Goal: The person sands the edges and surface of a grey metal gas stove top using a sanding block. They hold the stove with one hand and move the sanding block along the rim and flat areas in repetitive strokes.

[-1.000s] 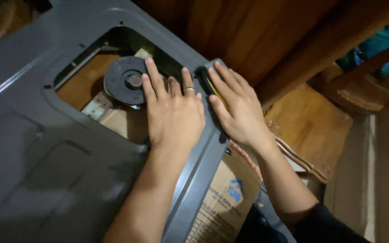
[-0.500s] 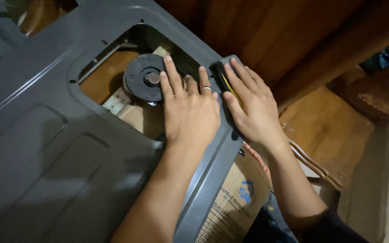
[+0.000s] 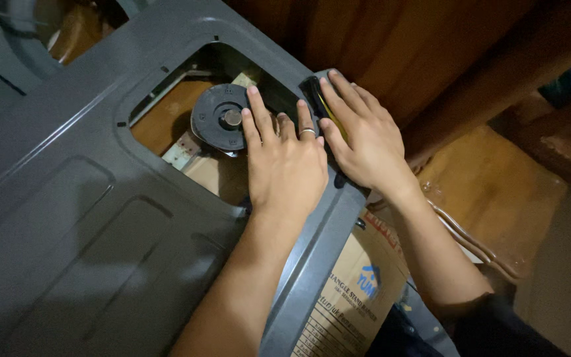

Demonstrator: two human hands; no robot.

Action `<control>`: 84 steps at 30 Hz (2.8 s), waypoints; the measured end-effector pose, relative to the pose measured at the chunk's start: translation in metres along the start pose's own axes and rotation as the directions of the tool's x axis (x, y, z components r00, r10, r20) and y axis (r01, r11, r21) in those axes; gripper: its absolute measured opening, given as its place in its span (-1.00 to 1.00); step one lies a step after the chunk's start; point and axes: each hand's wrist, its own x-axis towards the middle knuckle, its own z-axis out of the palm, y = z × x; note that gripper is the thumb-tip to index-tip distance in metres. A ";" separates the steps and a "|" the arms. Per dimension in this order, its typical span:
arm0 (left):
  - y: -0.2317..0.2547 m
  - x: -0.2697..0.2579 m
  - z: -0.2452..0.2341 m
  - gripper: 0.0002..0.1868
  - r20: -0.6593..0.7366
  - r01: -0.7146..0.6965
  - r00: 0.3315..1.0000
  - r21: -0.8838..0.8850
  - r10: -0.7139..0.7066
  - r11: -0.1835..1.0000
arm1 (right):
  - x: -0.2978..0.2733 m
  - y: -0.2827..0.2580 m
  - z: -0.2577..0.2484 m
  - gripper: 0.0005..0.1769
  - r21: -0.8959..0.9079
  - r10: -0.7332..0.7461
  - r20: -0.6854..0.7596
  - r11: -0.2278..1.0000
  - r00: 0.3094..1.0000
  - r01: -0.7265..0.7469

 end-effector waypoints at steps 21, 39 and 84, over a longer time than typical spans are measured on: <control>0.001 0.003 -0.002 -0.40 0.020 0.008 1.000 -0.010 -0.008 1.000 | -0.011 -0.003 -0.008 -0.40 0.038 0.064 0.020 0.997 0.998 -0.065; 0.002 0.004 -0.005 -0.40 -0.019 0.004 1.000 -0.020 -0.004 1.000 | -0.014 -0.008 -0.012 -0.39 0.023 0.063 0.009 0.998 0.998 -0.063; -0.013 0.012 -0.013 -0.22 -0.024 0.227 0.974 0.034 -0.226 0.973 | 0.038 0.010 -0.004 -0.38 0.074 -0.220 0.107 0.974 0.970 0.213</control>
